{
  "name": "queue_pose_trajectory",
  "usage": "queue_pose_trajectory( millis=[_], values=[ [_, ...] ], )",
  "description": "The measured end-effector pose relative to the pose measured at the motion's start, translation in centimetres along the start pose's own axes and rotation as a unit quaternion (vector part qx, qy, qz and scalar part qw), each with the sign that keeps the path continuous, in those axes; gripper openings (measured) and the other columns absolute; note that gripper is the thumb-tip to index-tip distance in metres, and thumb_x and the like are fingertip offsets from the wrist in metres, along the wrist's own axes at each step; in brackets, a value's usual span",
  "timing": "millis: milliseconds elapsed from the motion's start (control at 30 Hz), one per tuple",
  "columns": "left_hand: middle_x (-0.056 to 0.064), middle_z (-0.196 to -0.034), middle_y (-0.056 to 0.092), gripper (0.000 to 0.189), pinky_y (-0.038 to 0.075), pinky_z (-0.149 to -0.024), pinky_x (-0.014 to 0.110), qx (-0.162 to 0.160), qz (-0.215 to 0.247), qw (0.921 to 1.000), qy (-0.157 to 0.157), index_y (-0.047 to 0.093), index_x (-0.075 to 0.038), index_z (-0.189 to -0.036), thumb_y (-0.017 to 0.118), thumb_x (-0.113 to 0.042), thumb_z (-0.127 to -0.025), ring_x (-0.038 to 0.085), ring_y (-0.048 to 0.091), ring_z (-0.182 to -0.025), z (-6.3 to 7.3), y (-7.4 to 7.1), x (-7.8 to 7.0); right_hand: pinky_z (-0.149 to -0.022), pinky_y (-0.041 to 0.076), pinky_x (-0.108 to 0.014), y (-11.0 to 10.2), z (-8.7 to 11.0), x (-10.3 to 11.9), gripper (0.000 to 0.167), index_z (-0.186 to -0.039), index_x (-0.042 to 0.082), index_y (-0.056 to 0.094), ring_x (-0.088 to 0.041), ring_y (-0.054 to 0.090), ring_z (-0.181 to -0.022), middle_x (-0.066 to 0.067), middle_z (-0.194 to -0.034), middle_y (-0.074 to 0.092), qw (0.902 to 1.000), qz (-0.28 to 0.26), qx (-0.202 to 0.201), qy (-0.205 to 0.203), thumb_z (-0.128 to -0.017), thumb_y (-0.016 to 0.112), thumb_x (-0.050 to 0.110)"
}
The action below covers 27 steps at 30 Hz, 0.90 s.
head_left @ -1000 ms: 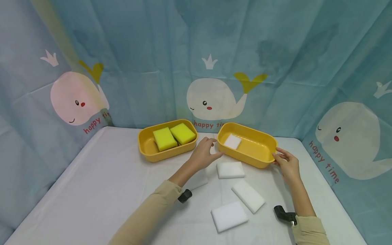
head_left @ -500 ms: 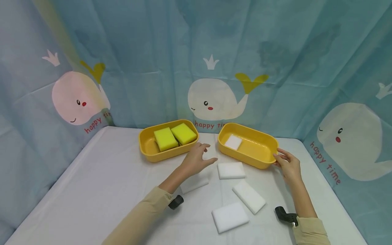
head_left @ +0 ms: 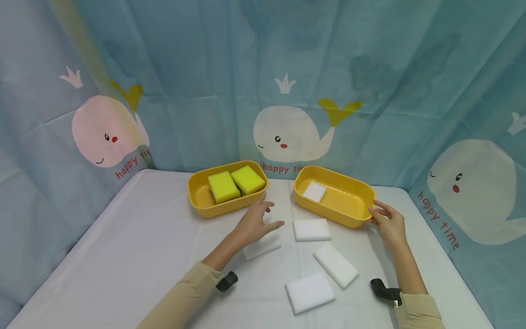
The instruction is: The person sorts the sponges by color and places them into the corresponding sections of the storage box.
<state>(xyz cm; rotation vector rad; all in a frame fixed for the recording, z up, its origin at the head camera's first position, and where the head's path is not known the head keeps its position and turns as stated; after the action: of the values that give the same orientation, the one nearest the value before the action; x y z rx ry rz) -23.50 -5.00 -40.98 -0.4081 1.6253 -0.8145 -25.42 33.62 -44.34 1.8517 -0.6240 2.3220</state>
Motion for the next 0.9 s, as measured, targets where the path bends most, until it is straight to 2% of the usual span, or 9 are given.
queue_pose_trajectory(
  millis=[267,467,900],
  values=[
    [0.017,-0.132,0.060,0.068,0.055,-0.104,0.049,0.002,0.018,0.9998,-0.006,0.056,0.001,-0.146,0.081,-0.035,-0.094,0.033,0.059,-0.123,1.1,-0.1,1.0,-0.077,0.060,-0.014,0.0,-0.2,0.0,0.058,-0.160,0.002,0.042,-0.001,0.061,-0.075,0.000,-0.109,0.054,1.0000,-0.003,0.001,-0.003,-0.107,0.063,0.016],
    [0.015,-0.127,0.060,0.069,0.056,-0.101,0.049,0.004,0.022,0.9997,-0.007,0.057,0.002,-0.145,0.084,-0.032,-0.092,0.033,0.060,-0.119,1.8,0.2,2.2,-0.077,0.060,-0.014,0.0,-0.2,-0.1,0.059,-0.160,0.002,0.042,-0.002,0.061,-0.075,0.001,-0.107,0.054,1.0000,-0.005,0.005,0.001,-0.107,0.063,0.016],
    [0.014,-0.123,0.062,0.068,0.055,-0.102,0.051,-0.003,0.036,0.9993,-0.012,0.060,0.001,-0.141,0.088,-0.029,-0.088,0.032,0.060,-0.118,2.6,0.8,3.7,-0.078,0.061,-0.016,0.0,-0.1,0.0,0.058,-0.159,0.000,0.042,0.000,0.062,-0.074,0.005,-0.103,0.056,0.9999,-0.008,0.004,-0.011,-0.107,0.063,0.013]
  ],
)
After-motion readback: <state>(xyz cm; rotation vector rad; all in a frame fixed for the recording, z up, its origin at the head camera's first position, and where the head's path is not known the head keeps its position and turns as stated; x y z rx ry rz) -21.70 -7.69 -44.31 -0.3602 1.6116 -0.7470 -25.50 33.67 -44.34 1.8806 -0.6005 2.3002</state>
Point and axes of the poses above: each hand's wrist, its own z-axis away from the middle knuckle, its own y-axis out of the palm, x = y × z, the point moved 5 cm from there along -z, towards the middle knuckle
